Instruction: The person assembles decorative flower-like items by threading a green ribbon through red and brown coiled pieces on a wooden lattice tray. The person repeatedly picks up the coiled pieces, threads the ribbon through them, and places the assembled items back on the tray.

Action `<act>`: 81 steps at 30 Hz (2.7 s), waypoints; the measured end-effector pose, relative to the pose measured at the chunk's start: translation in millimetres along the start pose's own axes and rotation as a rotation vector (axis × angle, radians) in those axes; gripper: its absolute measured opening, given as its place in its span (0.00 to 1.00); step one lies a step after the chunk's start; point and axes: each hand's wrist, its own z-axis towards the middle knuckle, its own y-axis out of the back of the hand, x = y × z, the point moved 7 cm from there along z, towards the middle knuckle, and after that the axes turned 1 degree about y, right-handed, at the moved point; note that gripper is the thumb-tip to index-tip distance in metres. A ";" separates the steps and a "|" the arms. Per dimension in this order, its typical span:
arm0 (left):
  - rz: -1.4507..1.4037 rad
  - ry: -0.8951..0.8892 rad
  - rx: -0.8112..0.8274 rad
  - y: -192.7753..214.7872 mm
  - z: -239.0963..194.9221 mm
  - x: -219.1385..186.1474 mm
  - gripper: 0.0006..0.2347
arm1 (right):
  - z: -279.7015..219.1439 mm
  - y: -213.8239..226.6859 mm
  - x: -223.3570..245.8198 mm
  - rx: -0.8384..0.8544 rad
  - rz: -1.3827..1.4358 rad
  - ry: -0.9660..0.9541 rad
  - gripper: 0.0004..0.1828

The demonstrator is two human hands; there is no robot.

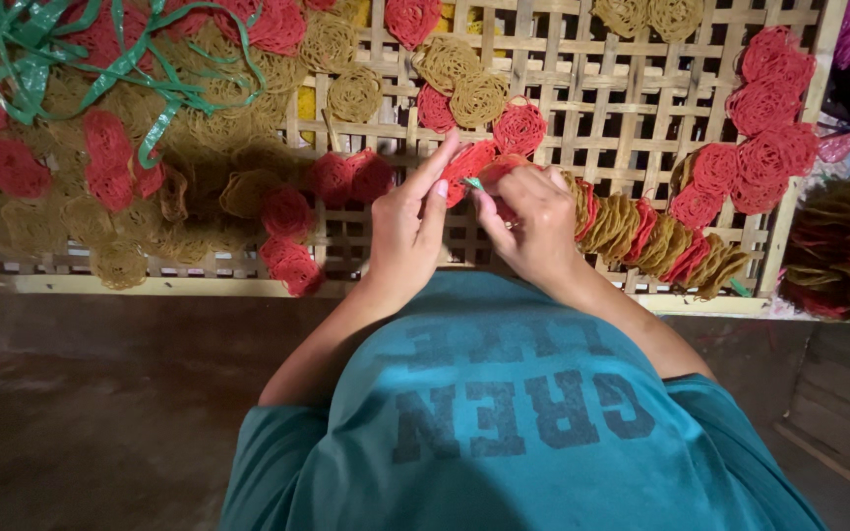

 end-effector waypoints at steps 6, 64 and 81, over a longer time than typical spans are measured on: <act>-0.039 -0.114 -0.005 -2.2 -1.0 -6.0 0.17 | 0.6 0.5 0.7 0.005 -0.005 -0.002 0.06; -0.074 -0.240 -0.109 -7.0 -0.4 5.8 0.14 | 0.4 -0.8 -21.4 0.154 0.042 -0.183 0.22; -0.378 -0.146 0.011 -13.0 13.1 33.5 0.09 | -14.9 -17.4 -40.9 0.077 0.335 -0.183 0.03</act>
